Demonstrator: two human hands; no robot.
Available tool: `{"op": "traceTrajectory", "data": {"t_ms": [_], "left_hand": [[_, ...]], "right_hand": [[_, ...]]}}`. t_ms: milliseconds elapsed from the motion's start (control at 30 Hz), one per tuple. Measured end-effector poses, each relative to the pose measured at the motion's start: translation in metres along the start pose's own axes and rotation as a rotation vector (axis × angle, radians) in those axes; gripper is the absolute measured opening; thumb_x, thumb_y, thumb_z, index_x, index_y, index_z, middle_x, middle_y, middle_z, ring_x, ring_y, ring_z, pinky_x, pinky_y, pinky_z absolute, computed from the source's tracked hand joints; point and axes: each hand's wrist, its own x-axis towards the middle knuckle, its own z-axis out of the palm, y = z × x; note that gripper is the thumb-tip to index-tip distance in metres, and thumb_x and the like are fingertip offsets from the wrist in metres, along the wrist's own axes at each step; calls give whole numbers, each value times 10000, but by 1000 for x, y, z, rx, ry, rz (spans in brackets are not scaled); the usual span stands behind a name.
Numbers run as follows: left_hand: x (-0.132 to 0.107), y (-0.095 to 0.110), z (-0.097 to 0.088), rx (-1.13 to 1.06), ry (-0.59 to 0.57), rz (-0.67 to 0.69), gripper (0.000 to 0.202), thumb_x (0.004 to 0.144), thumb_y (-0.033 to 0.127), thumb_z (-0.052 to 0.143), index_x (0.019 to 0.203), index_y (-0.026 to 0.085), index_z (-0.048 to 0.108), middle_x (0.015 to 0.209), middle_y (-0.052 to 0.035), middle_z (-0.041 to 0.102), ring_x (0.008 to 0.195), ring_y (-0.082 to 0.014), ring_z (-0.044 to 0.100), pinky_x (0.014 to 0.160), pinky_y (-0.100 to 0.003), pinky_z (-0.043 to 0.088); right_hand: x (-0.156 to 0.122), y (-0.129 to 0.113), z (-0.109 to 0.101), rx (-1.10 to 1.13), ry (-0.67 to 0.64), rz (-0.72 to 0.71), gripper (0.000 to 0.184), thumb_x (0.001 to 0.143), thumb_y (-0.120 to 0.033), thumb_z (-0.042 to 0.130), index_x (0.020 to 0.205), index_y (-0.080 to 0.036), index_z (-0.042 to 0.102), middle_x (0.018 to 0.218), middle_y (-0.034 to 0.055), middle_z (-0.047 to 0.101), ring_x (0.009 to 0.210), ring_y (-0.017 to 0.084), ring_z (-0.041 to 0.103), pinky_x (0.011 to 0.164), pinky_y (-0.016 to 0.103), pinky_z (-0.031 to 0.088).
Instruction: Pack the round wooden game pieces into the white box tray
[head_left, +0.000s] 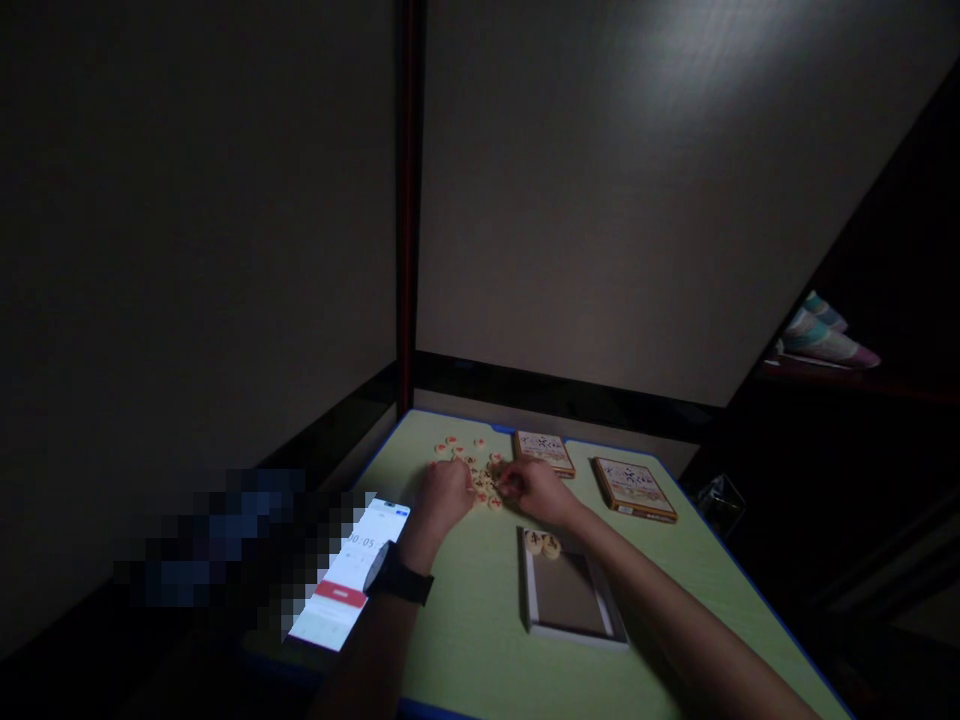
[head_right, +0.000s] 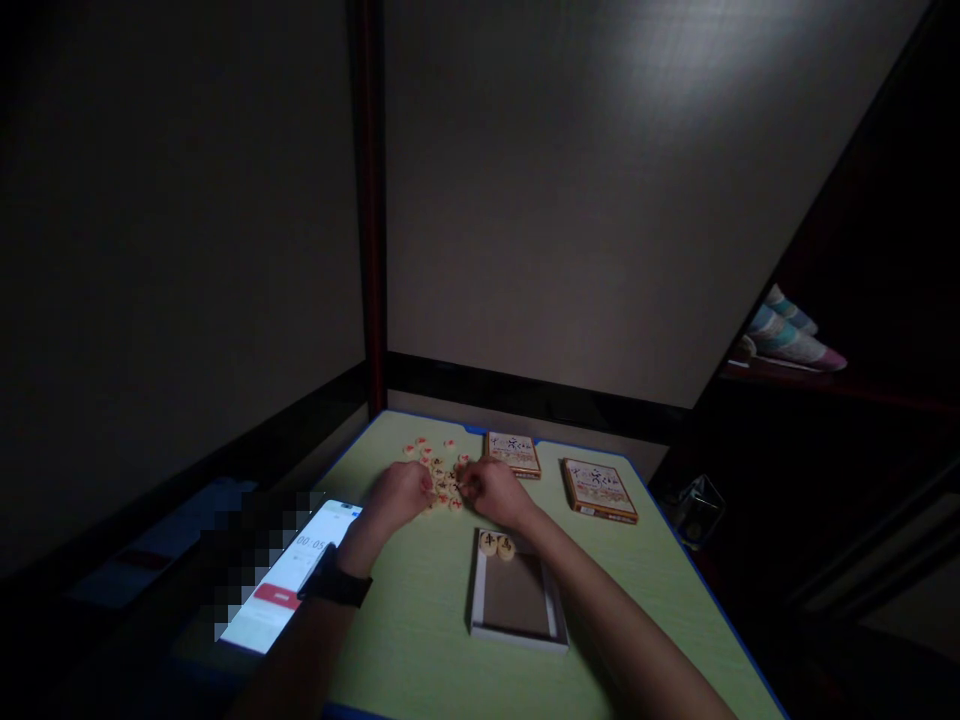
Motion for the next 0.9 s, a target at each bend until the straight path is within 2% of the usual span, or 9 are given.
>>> {"op": "traceTrajectory", "data": {"t_ms": [133,233,400,567,700,900], "left_hand": [[-2,-3,0,6,-77,55,150,686,193,755,832,181,721,954,-80,733,930,-213,668,819,-272,480],[-3,-3,-2,34,-100,70,226,629,152,780,842,181,712,999,-79,720,967,-221,655,816,-270,476],[-6,1,-3,29,-102,87,193,692,78,698,864,167,707,1005,-101,719,972,-219,654,810,-273,470],[-11,9,-1,32,-101,106,140,763,163,694,894,202,720,973,-82,736,972,-235,666,836,-305,469],[-12,16,3,150,-71,107,127,835,219,638,939,219,711,983,-84,738,977,-229,677,826,-295,480],[-12,20,6,251,-26,113,184,892,207,553,1042,199,659,994,-121,730,980,-251,683,792,-322,500]], "right_hand": [[6,-13,5,-55,-113,-198,258,753,-80,593,932,-185,747,867,64,686,802,179,616,741,251,446],[9,-17,12,-96,-162,-248,255,764,-84,587,928,-194,748,854,60,683,806,183,621,768,261,451],[5,-11,14,-67,-174,-252,231,746,-51,601,866,-196,736,849,45,698,827,175,633,781,246,452],[-9,0,5,22,-190,-224,198,744,-50,637,840,-191,739,814,31,712,786,165,637,740,227,447],[-16,9,0,68,-221,-160,209,721,-25,632,816,-177,739,746,6,692,688,135,608,654,201,414],[-16,15,-1,78,-249,-138,231,671,12,610,764,-161,733,675,-10,667,618,114,566,592,189,370]]}}
